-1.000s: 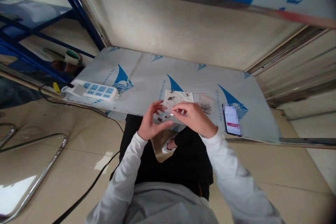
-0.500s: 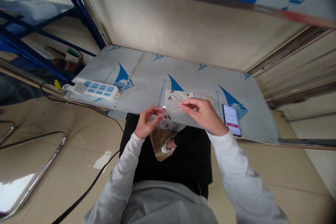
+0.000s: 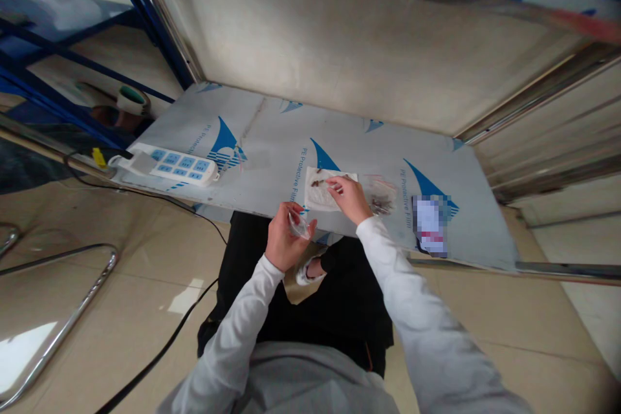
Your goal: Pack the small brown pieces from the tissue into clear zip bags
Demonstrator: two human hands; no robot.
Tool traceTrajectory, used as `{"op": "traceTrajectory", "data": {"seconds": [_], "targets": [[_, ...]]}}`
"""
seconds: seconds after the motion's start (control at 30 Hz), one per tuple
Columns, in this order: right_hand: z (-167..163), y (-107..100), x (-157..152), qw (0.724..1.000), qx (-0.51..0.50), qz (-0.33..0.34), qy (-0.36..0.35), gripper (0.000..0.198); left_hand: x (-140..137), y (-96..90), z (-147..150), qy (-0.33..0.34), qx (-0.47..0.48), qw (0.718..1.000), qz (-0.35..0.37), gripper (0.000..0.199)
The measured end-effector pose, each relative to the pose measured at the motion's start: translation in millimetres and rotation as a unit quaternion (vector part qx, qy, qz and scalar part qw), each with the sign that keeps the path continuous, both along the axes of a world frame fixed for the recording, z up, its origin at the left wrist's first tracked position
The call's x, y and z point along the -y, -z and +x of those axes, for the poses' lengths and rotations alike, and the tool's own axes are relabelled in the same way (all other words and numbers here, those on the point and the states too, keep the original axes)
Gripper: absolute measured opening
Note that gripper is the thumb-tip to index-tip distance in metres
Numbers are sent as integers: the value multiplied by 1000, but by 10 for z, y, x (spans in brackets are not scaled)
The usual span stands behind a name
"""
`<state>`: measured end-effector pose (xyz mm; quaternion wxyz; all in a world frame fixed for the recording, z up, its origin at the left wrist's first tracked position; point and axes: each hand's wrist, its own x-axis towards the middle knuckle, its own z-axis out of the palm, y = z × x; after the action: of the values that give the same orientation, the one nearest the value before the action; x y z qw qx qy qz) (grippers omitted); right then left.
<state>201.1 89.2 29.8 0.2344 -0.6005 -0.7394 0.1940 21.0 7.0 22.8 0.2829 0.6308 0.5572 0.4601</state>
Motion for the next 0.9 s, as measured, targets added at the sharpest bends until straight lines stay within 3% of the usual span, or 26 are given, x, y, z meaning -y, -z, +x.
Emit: {"op": "traceTrajectory", "data": {"seconds": [0.1,0.23,0.5,0.73,0.9], "targets": [[31,287,-327,999,38,-3,-30,22,-6,0,-22,1,4,1000,-9,30],[-25,439,-469,996,71,-6,-55,19,-23,-12,-45,-3,-2,1000,-6,28],[10,466,-509,995,91,-18,-44,13,-64,31,-72,6,-2,1000,-15,28],[-146,456,-495,994,73,-38,75,24,-65,11,-94,7,4,1000,-13,26],[-301,508,-454,991,60,-65,102,17,-63,5,-107,6,8,1000,-18,26]]}}
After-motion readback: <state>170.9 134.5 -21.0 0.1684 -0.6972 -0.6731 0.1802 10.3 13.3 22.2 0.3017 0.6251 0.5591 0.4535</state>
